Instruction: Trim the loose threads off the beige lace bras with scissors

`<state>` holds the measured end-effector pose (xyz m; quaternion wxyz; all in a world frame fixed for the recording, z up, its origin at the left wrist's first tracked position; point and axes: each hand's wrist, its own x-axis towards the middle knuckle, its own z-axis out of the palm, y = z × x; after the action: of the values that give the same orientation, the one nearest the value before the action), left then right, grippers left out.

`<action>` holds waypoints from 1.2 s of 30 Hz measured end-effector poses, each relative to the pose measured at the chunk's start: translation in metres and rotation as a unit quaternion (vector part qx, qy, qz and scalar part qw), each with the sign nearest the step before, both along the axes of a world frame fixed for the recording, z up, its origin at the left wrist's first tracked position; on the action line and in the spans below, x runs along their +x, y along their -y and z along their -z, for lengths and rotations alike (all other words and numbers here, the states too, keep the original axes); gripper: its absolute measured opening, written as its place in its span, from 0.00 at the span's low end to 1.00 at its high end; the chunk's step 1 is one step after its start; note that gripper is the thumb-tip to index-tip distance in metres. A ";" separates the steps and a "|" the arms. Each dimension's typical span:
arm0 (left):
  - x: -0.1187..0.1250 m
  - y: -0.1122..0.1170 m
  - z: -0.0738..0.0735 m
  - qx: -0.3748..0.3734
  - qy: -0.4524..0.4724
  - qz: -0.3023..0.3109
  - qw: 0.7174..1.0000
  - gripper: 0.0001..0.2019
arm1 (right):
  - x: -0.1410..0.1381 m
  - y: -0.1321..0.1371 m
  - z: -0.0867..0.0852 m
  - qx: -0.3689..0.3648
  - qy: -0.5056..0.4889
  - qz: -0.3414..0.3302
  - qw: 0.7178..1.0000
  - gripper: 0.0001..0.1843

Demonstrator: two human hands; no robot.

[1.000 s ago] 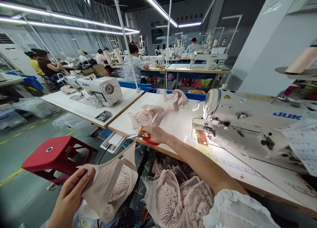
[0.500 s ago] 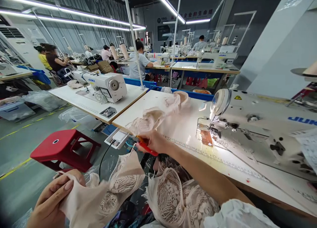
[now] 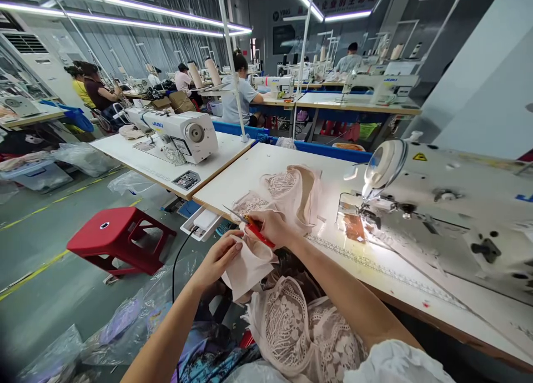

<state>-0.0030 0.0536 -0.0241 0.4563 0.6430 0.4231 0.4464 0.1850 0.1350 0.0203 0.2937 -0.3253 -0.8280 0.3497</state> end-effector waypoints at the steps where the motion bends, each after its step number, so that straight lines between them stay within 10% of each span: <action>1: 0.004 -0.003 0.000 0.009 -0.005 0.003 1.000 0.19 | 0.002 -0.001 -0.001 0.010 0.005 0.000 1.000 0.10; 11: 0.012 0.007 0.003 -0.181 0.106 0.021 0.978 0.24 | 0.022 -0.004 0.002 0.003 0.001 -0.011 1.000 0.10; 21: -0.010 0.000 -0.002 -0.172 0.151 -0.029 0.973 0.21 | 0.084 -0.039 0.008 -0.071 -0.085 0.172 0.979 0.23; 27: -0.015 0.000 -0.003 -0.166 0.191 -0.040 0.967 0.20 | 0.104 0.044 -0.009 -0.185 -0.055 0.158 0.968 0.23; 31: -0.018 0.003 -0.008 -0.154 0.198 -0.038 0.967 0.20 | 0.108 0.104 0.015 -0.426 0.021 0.163 0.889 0.30; 36: -0.021 0.009 -0.014 -0.136 0.195 -0.025 0.971 0.19 | 0.093 0.101 0.036 -0.496 0.018 0.205 0.844 0.34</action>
<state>-0.0238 0.0449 -0.0098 0.6018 0.4648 0.3989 0.5125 0.2777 0.0344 -0.0153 0.1432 -0.5960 -0.4640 0.6395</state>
